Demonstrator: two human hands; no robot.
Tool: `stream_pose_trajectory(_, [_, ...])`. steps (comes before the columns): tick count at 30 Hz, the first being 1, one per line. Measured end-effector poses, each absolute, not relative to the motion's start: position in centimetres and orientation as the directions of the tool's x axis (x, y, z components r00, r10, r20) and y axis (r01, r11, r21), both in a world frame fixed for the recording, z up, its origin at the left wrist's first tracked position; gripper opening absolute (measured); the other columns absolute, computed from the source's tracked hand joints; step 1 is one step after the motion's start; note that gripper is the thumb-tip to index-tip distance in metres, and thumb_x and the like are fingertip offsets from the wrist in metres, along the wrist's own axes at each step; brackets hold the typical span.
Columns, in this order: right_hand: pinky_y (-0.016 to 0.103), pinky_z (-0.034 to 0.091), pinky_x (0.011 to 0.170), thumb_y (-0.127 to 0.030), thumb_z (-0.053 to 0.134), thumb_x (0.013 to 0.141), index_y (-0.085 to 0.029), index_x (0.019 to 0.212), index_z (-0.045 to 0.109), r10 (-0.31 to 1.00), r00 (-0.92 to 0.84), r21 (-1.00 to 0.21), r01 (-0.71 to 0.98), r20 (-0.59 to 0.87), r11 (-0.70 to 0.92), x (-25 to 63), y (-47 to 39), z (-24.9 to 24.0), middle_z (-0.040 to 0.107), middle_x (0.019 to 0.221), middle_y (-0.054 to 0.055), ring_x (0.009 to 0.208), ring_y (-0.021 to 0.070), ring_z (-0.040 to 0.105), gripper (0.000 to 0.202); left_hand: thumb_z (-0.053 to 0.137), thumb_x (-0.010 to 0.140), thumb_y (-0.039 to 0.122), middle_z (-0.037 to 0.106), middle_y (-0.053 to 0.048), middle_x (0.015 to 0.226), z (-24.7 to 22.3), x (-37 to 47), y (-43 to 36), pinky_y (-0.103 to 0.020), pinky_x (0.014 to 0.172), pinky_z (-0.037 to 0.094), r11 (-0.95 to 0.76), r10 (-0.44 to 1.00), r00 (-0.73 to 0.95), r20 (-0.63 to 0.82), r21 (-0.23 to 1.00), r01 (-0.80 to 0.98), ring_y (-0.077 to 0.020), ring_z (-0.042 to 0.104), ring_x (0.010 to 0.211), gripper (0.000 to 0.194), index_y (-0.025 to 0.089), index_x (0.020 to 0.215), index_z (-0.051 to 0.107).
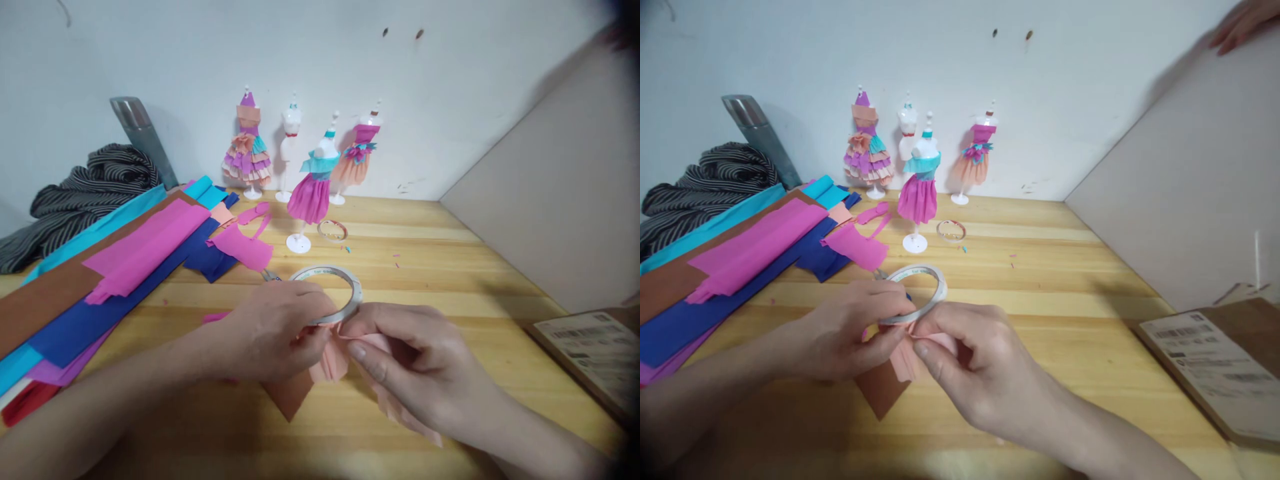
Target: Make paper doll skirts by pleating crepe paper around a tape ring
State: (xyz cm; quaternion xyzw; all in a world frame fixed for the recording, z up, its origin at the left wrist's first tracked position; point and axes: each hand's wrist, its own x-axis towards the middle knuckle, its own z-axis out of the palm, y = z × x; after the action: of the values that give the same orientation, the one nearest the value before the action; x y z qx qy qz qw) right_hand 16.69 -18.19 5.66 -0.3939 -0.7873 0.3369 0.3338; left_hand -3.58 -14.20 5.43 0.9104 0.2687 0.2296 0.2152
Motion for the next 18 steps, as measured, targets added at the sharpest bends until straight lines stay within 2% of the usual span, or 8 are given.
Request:
stream_pose_trajectory(9, [0.023, 0.032, 0.044, -0.022, 0.057, 0.090, -0.019, 0.076, 0.061, 0.855, -0.436, -0.813, 0.366, 0.280, 0.453, 16.6, -18.1, 5.6, 0.053, 0.056, -0.003, 0.045, 0.0083, 0.043, 0.015, 0.044, 0.086, 0.012, 0.049, 0.003, 0.065, 5.4, -3.6, -14.3, -0.025, 0.059, 0.031, -0.804, 0.573, 0.722, 0.388, 0.437, 0.404, -0.0102, 0.042, 0.063, 0.018, 0.016, 0.069, 0.046])
stream_pose_trajectory(14, [0.022, 0.037, 0.046, -0.020, 0.052, 0.094, -0.018, 0.081, 0.065, 0.844, -0.477, -0.847, 0.319, 0.244, 0.426, 16.5, -18.3, 4.8, 0.066, 0.068, 0.002, 0.051, 0.0090, 0.051, 0.019, 0.042, 0.086, 0.012, 0.052, 0.002, 0.067, 5.1, -3.4, -14.4, -0.025, 0.061, 0.033, -0.803, 0.577, 0.732, 0.362, 0.412, 0.429, -0.0108, 0.045, 0.065, 0.018, 0.015, 0.070, 0.050])
stream_pose_trajectory(18, [0.022, 0.040, 0.048, -0.018, 0.053, 0.093, -0.017, 0.082, 0.066, 0.836, -0.471, -0.831, 0.316, 0.281, 0.457, 16.5, -18.2, 4.7, 0.069, 0.073, 0.004, 0.055, 0.0104, 0.056, 0.018, 0.040, 0.085, 0.011, 0.052, 0.002, 0.066, 5.0, -3.4, -14.4, -0.025, 0.061, 0.034, -0.812, 0.572, 0.720, 0.392, 0.395, 0.430, -0.0107, 0.045, 0.064, 0.019, 0.016, 0.069, 0.050])
